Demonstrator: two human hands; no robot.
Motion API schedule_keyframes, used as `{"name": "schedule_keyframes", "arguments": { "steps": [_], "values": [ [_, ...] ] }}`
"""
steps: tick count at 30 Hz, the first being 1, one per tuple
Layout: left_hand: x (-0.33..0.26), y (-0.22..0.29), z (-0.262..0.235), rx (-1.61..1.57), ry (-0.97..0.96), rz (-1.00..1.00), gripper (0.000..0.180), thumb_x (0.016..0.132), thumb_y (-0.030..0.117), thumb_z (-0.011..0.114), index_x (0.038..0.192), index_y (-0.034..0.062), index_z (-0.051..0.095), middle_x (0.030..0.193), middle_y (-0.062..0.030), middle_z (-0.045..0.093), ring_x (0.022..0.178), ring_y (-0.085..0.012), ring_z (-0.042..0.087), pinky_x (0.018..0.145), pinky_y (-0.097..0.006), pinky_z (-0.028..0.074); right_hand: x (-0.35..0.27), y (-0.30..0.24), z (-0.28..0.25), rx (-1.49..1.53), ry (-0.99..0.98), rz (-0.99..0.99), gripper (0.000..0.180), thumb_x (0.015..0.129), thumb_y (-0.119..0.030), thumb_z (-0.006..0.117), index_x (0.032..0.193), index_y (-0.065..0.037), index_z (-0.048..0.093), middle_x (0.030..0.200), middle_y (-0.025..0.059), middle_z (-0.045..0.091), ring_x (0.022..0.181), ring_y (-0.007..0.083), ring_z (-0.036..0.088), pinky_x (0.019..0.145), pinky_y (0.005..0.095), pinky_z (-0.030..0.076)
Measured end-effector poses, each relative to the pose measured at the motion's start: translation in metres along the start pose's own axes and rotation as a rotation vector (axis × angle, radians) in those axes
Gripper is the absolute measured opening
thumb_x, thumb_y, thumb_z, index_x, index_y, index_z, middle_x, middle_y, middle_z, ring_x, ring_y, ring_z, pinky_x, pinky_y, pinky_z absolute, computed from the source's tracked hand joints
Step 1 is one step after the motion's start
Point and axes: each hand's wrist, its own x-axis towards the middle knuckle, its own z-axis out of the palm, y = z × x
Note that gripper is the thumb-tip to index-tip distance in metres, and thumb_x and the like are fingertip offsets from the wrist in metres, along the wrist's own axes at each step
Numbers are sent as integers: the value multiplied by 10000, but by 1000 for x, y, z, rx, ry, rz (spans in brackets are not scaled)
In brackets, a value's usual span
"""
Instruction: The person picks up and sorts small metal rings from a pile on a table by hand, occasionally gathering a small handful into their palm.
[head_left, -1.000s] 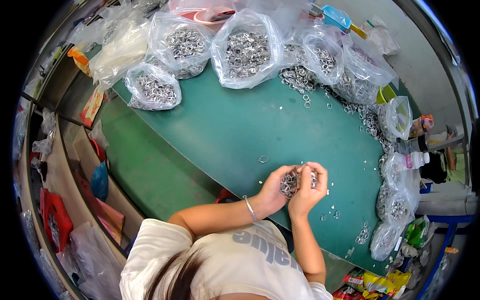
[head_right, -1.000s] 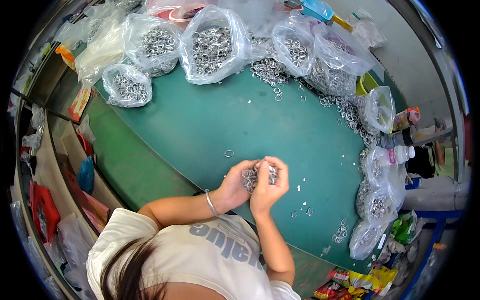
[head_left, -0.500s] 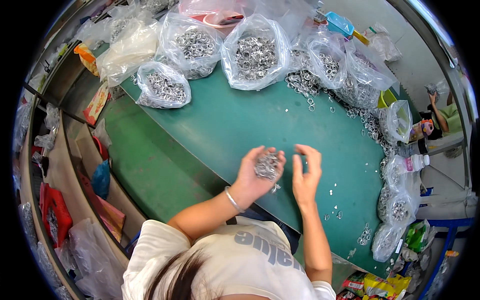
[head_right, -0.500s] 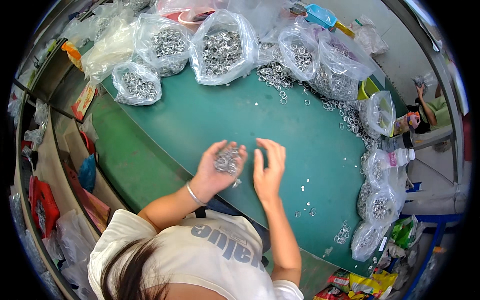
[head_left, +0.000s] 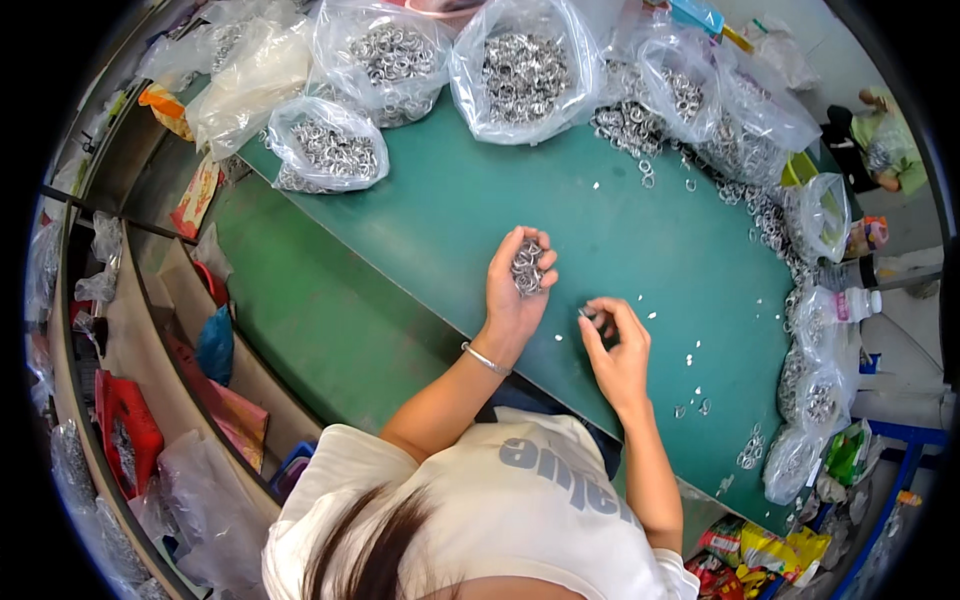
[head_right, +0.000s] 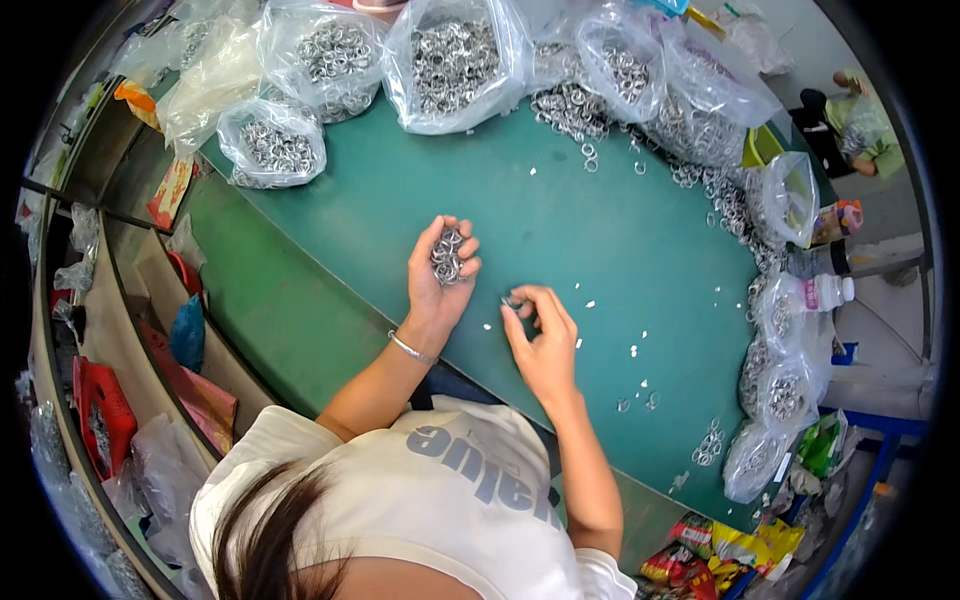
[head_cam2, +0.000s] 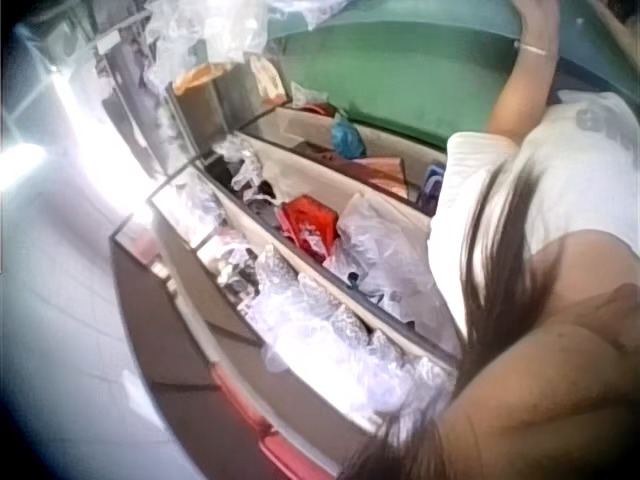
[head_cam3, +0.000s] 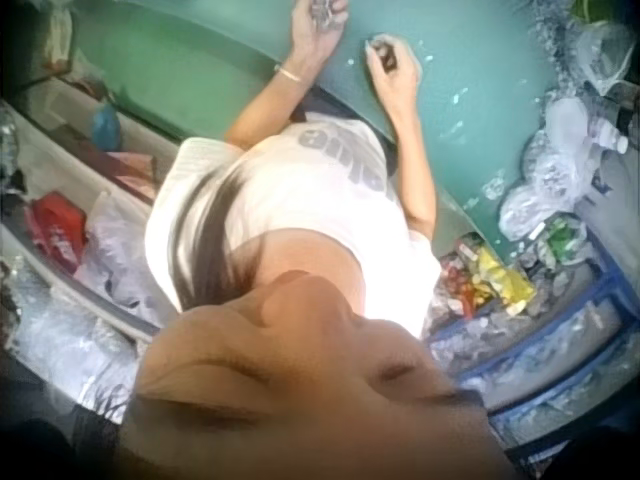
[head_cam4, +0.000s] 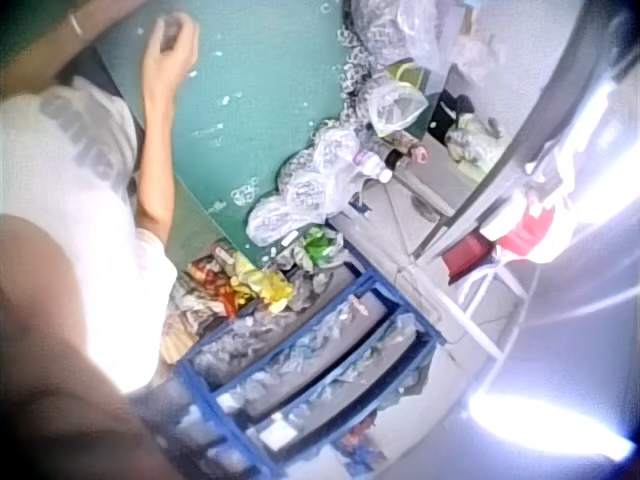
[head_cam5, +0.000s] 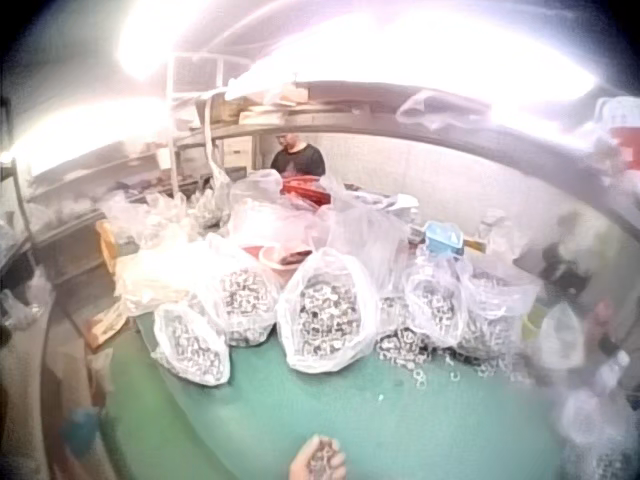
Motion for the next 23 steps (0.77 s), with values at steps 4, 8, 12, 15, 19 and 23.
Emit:
{"name": "schedule_keyframes", "arguments": {
  "steps": [4,8,12,15,19,23],
  "values": [
    [0,8,7,-147,-93,-222,163,941,209,510,945,53,555,887,-77,500,645,-136,449,456,-233,385,-26,16,3,175,80,81,226,834,4,610,1060,8,606,873,51,620,696,97,522,611,228,417],
    [-48,9,14,8,-99,-89,182,942,227,499,932,52,549,866,-79,530,648,-131,493,447,-239,389,-31,8,-3,393,126,202,232,948,-87,485,1133,10,586,888,47,611,715,81,528,621,204,410],
    [-88,-21,16,30,-54,-167,192,941,225,502,922,37,541,804,-75,545,596,-127,517,437,-230,381,-38,11,-5,677,163,226,237,953,-148,491,1090,33,560,859,69,587,653,92,498,566,215,382],
    [-101,-41,14,23,48,-149,182,939,196,509,896,23,549,753,-57,549,567,-121,520,423,-230,360,-39,13,-10,715,161,300,276,952,-142,471,1162,35,488,879,79,578,676,119,525,588,233,407],
    [-112,-49,12,30,32,-113,202,943,196,502,923,5,565,710,-48,546,547,-112,507,415,-237,345,-42,0,-9,637,168,317,314,971,-176,404,1206,25,459,904,70,564,821,157,574,747,305,484],
    [-112,-37,18,74,63,-117,240,947,240,504,1017,22,577,762,-46,566,553,-125,526,429,-240,369,-38,17,-28,859,-120,205,367,970,-200,412,1261,23,423,938,61,567,905,167,575,783,276,472]
  ]
}}
